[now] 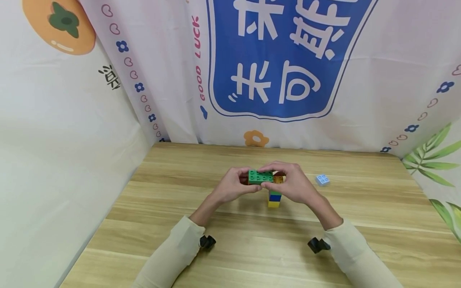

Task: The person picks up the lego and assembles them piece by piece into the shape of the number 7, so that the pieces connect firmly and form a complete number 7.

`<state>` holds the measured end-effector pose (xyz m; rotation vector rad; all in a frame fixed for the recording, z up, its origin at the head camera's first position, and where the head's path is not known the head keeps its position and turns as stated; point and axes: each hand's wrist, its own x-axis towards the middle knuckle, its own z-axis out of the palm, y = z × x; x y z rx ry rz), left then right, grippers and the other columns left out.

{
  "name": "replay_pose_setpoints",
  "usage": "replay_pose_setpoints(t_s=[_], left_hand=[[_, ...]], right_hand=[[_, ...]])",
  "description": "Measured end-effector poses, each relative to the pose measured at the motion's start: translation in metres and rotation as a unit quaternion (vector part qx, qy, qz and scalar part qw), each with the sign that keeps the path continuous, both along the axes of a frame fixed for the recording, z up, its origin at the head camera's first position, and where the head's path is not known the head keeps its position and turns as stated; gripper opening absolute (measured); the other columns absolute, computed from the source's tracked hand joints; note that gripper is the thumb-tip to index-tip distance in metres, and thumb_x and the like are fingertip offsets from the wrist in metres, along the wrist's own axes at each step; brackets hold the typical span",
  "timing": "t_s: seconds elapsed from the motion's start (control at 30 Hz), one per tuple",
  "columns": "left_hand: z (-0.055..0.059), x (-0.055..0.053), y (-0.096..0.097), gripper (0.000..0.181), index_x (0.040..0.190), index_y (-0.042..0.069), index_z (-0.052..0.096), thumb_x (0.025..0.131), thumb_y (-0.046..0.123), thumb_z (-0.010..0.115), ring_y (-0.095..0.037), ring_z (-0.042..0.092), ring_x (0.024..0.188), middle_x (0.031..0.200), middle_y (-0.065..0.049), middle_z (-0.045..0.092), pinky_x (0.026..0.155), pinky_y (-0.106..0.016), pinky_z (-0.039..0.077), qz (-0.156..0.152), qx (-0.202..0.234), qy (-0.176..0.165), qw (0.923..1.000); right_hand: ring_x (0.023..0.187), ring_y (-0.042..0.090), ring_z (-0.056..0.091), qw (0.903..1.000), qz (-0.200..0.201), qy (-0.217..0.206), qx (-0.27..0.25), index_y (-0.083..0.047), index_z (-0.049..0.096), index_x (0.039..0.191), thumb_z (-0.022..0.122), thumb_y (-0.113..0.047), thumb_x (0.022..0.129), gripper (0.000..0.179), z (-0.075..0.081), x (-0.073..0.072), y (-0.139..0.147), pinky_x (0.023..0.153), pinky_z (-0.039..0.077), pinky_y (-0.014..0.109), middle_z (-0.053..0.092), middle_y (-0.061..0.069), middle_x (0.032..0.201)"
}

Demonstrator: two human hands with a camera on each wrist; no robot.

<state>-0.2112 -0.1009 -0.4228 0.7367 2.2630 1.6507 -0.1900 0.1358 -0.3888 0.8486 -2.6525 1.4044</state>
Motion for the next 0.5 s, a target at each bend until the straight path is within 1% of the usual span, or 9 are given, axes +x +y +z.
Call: replay_pose_setpoints(t_s=[0.1, 0.2, 0.37, 0.43, 0.5], left_hand=[[-0.001, 0.0, -0.001, 0.036, 0.127, 0.001, 0.072, 0.095, 0.012, 0.082, -0.011, 0.075, 0.09, 0.111, -0.015, 0.079, 0.079, -0.025, 0.064, 0.0, -0.001, 0.0, 1.0], [-0.001, 0.0, -0.001, 0.036, 0.128, 0.001, 0.072, 0.095, 0.013, 0.082, -0.011, 0.074, 0.09, 0.111, -0.015, 0.079, 0.079, -0.025, 0.063, -0.001, -0.003, 0.0, 1.0], [0.0, 0.0, -0.001, 0.038, 0.129, 0.001, 0.071, 0.095, 0.013, 0.082, -0.012, 0.074, 0.092, 0.114, -0.015, 0.078, 0.081, -0.026, 0.064, 0.001, -0.007, -0.004, 1.0], [0.0, 0.0, -0.001, 0.038, 0.13, 0.001, 0.071, 0.095, 0.013, 0.082, -0.012, 0.075, 0.093, 0.116, -0.015, 0.078, 0.083, -0.026, 0.064, 0.001, -0.007, -0.005, 1.0], [0.0, 0.0, -0.001, 0.039, 0.131, 0.001, 0.07, 0.096, 0.013, 0.082, -0.012, 0.075, 0.094, 0.116, -0.015, 0.078, 0.083, -0.026, 0.064, 0.001, -0.008, -0.005, 1.0]], right_hand=[[0.106, 0.023, 0.072, 1.0, 0.001, 0.008, 0.004, -0.017, 0.079, 0.126, 0.086, -0.012, 0.092, 0.035, -0.002, 0.0, 0.0, 0.086, 0.063, 0.032, 0.077, 0.006, 0.13], [0.108, 0.024, 0.074, 0.9994, 0.006, 0.031, 0.01, -0.016, 0.078, 0.129, 0.088, -0.012, 0.09, 0.04, -0.004, -0.001, 0.002, 0.087, 0.065, 0.037, 0.076, 0.007, 0.131], [0.118, 0.029, 0.073, 0.9977, 0.014, 0.066, 0.002, -0.013, 0.076, 0.132, 0.091, -0.012, 0.087, 0.048, -0.005, 0.0, 0.007, 0.092, 0.065, 0.046, 0.074, 0.008, 0.136], [0.122, 0.029, 0.072, 0.997, 0.015, 0.076, -0.002, -0.013, 0.076, 0.131, 0.092, -0.011, 0.085, 0.048, -0.005, 0.001, 0.009, 0.094, 0.065, 0.045, 0.073, 0.008, 0.137], [0.123, 0.029, 0.072, 0.9957, 0.015, 0.091, -0.001, -0.014, 0.077, 0.129, 0.093, -0.01, 0.084, 0.047, -0.006, 0.002, 0.012, 0.094, 0.065, 0.041, 0.073, 0.008, 0.137]])
